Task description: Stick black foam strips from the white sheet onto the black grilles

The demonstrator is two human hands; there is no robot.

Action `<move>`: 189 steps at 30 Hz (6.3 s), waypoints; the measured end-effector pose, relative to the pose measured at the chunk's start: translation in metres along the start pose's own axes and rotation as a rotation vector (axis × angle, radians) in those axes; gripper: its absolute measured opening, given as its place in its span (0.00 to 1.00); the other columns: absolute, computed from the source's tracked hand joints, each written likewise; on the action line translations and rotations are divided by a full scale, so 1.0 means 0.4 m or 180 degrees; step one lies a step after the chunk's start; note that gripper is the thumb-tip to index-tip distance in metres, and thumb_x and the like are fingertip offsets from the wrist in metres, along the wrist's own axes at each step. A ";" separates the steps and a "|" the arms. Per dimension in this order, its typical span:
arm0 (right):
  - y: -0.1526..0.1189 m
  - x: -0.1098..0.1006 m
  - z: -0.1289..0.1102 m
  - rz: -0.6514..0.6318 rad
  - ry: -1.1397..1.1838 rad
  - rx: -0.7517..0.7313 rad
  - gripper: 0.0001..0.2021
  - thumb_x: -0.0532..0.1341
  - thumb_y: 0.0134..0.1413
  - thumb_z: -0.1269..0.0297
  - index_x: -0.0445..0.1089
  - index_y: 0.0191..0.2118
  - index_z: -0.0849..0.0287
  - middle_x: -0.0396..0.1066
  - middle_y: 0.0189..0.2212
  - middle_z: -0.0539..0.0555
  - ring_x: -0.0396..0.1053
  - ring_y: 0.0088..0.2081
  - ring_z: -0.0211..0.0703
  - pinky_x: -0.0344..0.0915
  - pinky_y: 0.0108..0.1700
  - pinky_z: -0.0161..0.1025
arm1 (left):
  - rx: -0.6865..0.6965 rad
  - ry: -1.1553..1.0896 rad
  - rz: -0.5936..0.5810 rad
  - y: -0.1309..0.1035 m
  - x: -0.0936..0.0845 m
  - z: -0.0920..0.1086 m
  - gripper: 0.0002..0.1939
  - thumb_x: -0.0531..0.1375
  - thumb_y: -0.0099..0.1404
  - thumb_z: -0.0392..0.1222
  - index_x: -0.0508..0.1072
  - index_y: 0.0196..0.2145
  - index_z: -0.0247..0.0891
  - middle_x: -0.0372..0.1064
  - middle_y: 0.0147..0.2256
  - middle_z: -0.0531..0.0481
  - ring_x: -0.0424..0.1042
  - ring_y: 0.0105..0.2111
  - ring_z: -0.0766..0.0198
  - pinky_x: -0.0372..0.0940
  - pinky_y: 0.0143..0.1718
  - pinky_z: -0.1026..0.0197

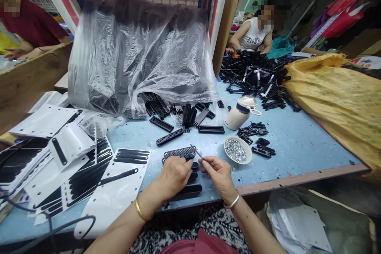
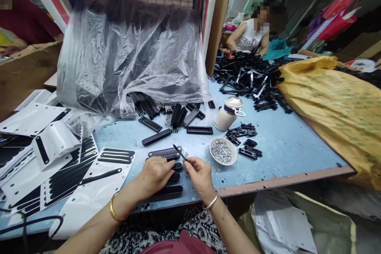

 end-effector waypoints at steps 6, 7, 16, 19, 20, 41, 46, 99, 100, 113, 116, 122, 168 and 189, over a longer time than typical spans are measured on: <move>-0.014 0.012 0.013 -0.0064 0.0259 -0.0098 0.13 0.66 0.48 0.55 0.75 0.34 0.61 0.78 0.31 0.57 0.75 0.32 0.45 0.73 0.36 0.42 | 0.0071 0.0026 -0.0148 0.002 0.032 0.004 0.06 0.56 0.63 0.36 0.72 0.36 0.35 0.68 0.22 0.49 0.68 0.23 0.60 0.62 0.26 0.60; -0.015 0.012 0.014 -0.0064 0.0258 -0.0095 0.13 0.66 0.49 0.55 0.75 0.34 0.61 0.78 0.31 0.57 0.75 0.33 0.45 0.73 0.37 0.42 | 0.0085 0.0016 -0.0157 0.003 0.036 0.006 0.07 0.55 0.64 0.36 0.72 0.36 0.34 0.68 0.22 0.49 0.68 0.23 0.60 0.63 0.26 0.60; -0.020 0.016 0.015 -0.0152 0.0094 -0.0079 0.11 0.66 0.50 0.57 0.75 0.34 0.60 0.78 0.32 0.57 0.76 0.35 0.46 0.72 0.40 0.42 | 0.0177 -0.0338 -0.0296 0.001 0.095 0.017 0.09 0.52 0.61 0.28 0.72 0.30 0.34 0.68 0.19 0.49 0.67 0.20 0.62 0.61 0.24 0.63; -0.020 0.015 0.011 -0.0143 0.0049 -0.0136 0.12 0.66 0.49 0.57 0.74 0.34 0.61 0.78 0.31 0.57 0.76 0.34 0.46 0.72 0.37 0.41 | 0.0110 -0.0480 -0.0235 -0.002 0.104 0.013 0.10 0.52 0.58 0.27 0.69 0.23 0.35 0.67 0.18 0.48 0.67 0.20 0.62 0.60 0.24 0.63; -0.020 0.016 0.010 -0.0142 0.0033 -0.0150 0.12 0.66 0.49 0.57 0.74 0.33 0.61 0.78 0.31 0.57 0.76 0.33 0.45 0.72 0.37 0.41 | 0.0081 -0.0530 -0.0212 -0.002 0.105 0.011 0.11 0.52 0.58 0.27 0.68 0.21 0.35 0.66 0.18 0.49 0.67 0.19 0.62 0.60 0.24 0.63; -0.020 0.020 -0.005 -0.0129 -0.0245 -0.0410 0.10 0.65 0.50 0.58 0.75 0.34 0.60 0.78 0.30 0.56 0.76 0.31 0.46 0.74 0.36 0.41 | -0.0102 -0.0474 -0.0026 -0.028 0.062 -0.024 0.14 0.51 0.61 0.29 0.70 0.21 0.36 0.66 0.18 0.49 0.65 0.19 0.63 0.59 0.24 0.63; 0.000 0.009 -0.112 -0.0223 -0.1110 -0.1258 0.08 0.62 0.54 0.63 0.77 0.36 0.57 0.78 0.32 0.55 0.75 0.33 0.45 0.73 0.38 0.42 | -0.0691 -0.0825 0.0283 -0.053 -0.015 -0.100 0.10 0.55 0.63 0.37 0.71 0.25 0.37 0.67 0.21 0.50 0.67 0.23 0.65 0.59 0.26 0.64; 0.059 0.214 -0.100 -0.1621 -0.2435 -0.2399 0.07 0.60 0.54 0.67 0.77 0.36 0.57 0.77 0.33 0.57 0.74 0.33 0.46 0.73 0.36 0.42 | -0.2315 -0.1855 0.0432 -0.204 0.040 -0.273 0.09 0.62 0.54 0.31 0.78 0.35 0.33 0.73 0.24 0.50 0.70 0.22 0.66 0.66 0.27 0.64; 0.060 0.215 -0.100 -0.1630 -0.2441 -0.2395 0.07 0.60 0.54 0.67 0.77 0.36 0.56 0.77 0.33 0.57 0.74 0.33 0.46 0.72 0.36 0.42 | -0.2315 -0.1846 0.0423 -0.204 0.040 -0.273 0.09 0.62 0.54 0.31 0.78 0.35 0.33 0.73 0.24 0.50 0.70 0.22 0.66 0.66 0.27 0.64; 0.064 0.232 -0.107 -0.1837 -0.2469 -0.2258 0.08 0.59 0.55 0.66 0.77 0.36 0.57 0.77 0.33 0.57 0.74 0.33 0.46 0.72 0.37 0.42 | -0.2224 -0.1896 0.0583 -0.203 0.029 -0.270 0.11 0.61 0.55 0.32 0.77 0.38 0.35 0.73 0.25 0.51 0.69 0.22 0.67 0.66 0.26 0.65; 0.067 0.226 -0.112 -0.1842 -0.2397 -0.2192 0.08 0.60 0.55 0.66 0.77 0.37 0.57 0.78 0.33 0.57 0.75 0.34 0.46 0.72 0.37 0.42 | -0.2177 -0.1896 0.0572 -0.201 0.026 -0.267 0.11 0.61 0.56 0.32 0.77 0.38 0.36 0.74 0.26 0.52 0.70 0.22 0.67 0.67 0.27 0.64; 0.068 0.224 -0.113 -0.1849 -0.2405 -0.2191 0.08 0.60 0.55 0.66 0.77 0.36 0.58 0.78 0.33 0.57 0.75 0.34 0.46 0.73 0.36 0.42 | -0.2227 -0.1860 0.0584 -0.203 0.027 -0.269 0.11 0.61 0.56 0.34 0.77 0.37 0.36 0.74 0.25 0.52 0.69 0.21 0.67 0.67 0.27 0.64; 0.084 0.200 -0.059 -0.1838 -0.1787 -0.1728 0.08 0.64 0.54 0.64 0.77 0.41 0.53 0.78 0.35 0.55 0.75 0.36 0.44 0.74 0.39 0.43 | -0.1457 -0.1575 0.0934 -0.184 -0.003 -0.241 0.09 0.58 0.61 0.33 0.79 0.36 0.39 0.79 0.34 0.48 0.78 0.34 0.61 0.75 0.38 0.58; 0.014 0.218 -0.117 -0.1542 -0.2667 -0.3043 0.09 0.59 0.59 0.70 0.74 0.43 0.59 0.77 0.41 0.58 0.74 0.42 0.50 0.70 0.43 0.47 | -0.1281 -0.1519 0.1028 -0.171 -0.019 -0.231 0.09 0.58 0.61 0.32 0.78 0.35 0.37 0.79 0.33 0.48 0.78 0.33 0.61 0.75 0.39 0.60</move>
Point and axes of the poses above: each hand's wrist, its own y-axis towards the middle knuckle, its own x-axis out of the palm, z = x × y, the point moved 9 cm from there along y, towards the middle knuckle
